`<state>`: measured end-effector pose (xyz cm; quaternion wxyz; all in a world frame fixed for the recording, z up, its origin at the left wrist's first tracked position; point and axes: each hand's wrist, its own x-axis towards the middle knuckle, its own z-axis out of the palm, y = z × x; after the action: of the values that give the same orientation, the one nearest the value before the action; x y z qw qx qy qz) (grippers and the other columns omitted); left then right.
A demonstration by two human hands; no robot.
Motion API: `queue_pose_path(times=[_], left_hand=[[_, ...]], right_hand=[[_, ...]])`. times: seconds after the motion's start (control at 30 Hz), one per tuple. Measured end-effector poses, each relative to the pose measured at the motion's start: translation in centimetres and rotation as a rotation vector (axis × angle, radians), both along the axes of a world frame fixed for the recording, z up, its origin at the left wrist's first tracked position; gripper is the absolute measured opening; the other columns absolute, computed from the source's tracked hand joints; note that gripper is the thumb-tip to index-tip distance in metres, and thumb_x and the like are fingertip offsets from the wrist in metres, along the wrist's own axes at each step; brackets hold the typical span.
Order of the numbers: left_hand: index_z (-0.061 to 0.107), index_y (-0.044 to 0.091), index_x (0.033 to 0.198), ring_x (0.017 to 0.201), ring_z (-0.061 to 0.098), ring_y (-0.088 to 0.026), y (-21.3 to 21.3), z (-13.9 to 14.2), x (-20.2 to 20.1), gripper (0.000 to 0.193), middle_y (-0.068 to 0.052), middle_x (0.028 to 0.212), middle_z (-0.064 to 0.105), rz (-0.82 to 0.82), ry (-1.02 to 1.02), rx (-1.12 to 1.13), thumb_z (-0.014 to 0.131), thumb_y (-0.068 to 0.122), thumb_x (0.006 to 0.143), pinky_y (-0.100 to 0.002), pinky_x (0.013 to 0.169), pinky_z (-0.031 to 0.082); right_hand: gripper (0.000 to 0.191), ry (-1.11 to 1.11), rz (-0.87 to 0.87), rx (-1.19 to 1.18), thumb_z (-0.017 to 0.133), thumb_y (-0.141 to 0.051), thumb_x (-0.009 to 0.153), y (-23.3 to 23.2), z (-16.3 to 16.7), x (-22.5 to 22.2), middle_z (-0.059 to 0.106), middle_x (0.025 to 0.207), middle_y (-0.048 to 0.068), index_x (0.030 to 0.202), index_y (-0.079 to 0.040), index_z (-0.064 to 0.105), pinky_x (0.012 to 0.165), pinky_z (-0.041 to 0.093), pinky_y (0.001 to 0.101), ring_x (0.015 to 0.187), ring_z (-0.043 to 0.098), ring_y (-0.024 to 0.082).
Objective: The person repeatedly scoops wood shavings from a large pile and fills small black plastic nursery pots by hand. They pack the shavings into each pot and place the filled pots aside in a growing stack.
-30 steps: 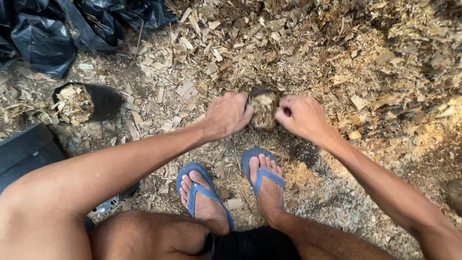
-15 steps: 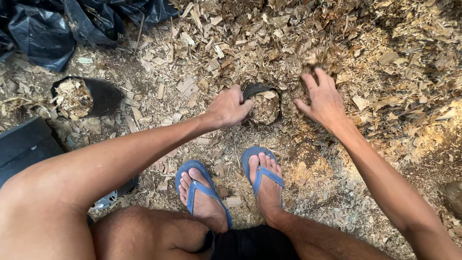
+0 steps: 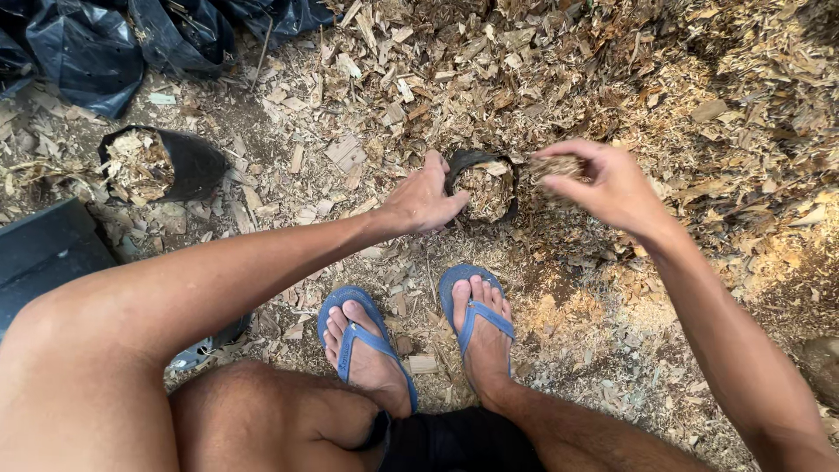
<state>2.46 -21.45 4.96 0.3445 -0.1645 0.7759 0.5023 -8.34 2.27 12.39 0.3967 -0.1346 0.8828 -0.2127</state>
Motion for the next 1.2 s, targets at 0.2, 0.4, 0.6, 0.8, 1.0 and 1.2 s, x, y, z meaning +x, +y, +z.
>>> queue_pose_path(times=[0.2, 0.4, 0.6, 0.8, 1.0, 1.2], left_hand=[[0.036, 0.0, 0.127, 0.058, 0.06, -0.02, 0.2, -0.5, 0.5, 0.056, -0.007, 0.075, 0.057, -0.051, 0.028, -0.038, 0.063, 0.032, 0.09, -0.037, 0.045, 0.049], [0.034, -0.002, 0.124, 0.061, 0.064, -0.025, 0.1, -1.3, 0.9, 0.059, -0.013, 0.074, 0.061, -0.105, 0.176, -0.1, 0.071, 0.024, 0.086, -0.038, 0.053, 0.051], [0.025, -0.005, 0.125, 0.055, 0.07, -0.027, 0.6, -0.5, 0.6, 0.053, -0.021, 0.084, 0.064, 0.223, -0.05, 0.159, 0.059, 0.017, 0.092, -0.031, 0.039, 0.06], [0.062, -0.011, 0.102, 0.056, 0.075, -0.022, 1.4, -2.4, 1.8, 0.042, -0.02, 0.077, 0.075, 0.105, -0.295, 0.177, 0.052, 0.03, 0.099, -0.027, 0.046, 0.059], [0.071, -0.003, 0.078, 0.071, 0.073, -0.033, 1.5, -6.4, 1.1, 0.045, -0.022, 0.074, 0.07, 0.012, 0.153, -0.203, 0.063, 0.039, 0.088, -0.046, 0.071, 0.061], [0.07, -0.003, 0.086, 0.063, 0.077, -0.023, -3.2, -4.2, 5.4, 0.035, -0.015, 0.071, 0.075, 0.311, 0.015, 0.044, 0.055, 0.027, 0.094, -0.038, 0.054, 0.061]], right_hand=[[0.032, 0.449, 0.534, -0.284, 0.069, -0.022, 0.092, -2.5, 1.0, 4.1, 0.066, 0.116, 0.012, 0.122, -0.01, 0.071, 0.078, 0.058, 0.0387, 0.09, 0.069, 0.024], [0.032, 0.412, 0.721, 0.155, 0.064, -0.03, 0.092, -3.0, 1.5, 4.8, 0.062, 0.094, 0.008, 0.122, -0.02, 0.073, 0.06, 0.056, 0.0404, 0.085, 0.065, 0.026], [0.033, 0.386, 0.634, 0.101, 0.062, -0.029, 0.095, -2.3, -0.2, 3.8, 0.064, 0.095, 0.007, 0.126, -0.02, 0.071, 0.056, 0.056, 0.0375, 0.075, 0.065, 0.021], [0.027, 0.529, 0.427, -0.259, 0.061, -0.03, 0.102, -0.7, -1.4, 2.6, 0.07, 0.102, 0.009, 0.118, -0.011, 0.071, 0.07, 0.057, 0.0346, 0.079, 0.069, 0.021], [0.034, 0.281, 0.407, 0.017, 0.064, -0.039, 0.094, -2.2, -4.9, 1.1, 0.073, 0.089, 0.014, 0.096, -0.007, 0.074, 0.068, 0.056, 0.0417, 0.071, 0.07, 0.026], [0.032, 0.181, 0.447, 0.074, 0.062, -0.036, 0.089, -7.1, -4.9, 1.7, 0.072, 0.076, 0.019, 0.096, -0.009, 0.077, 0.067, 0.055, 0.0406, 0.064, 0.07, 0.028]])
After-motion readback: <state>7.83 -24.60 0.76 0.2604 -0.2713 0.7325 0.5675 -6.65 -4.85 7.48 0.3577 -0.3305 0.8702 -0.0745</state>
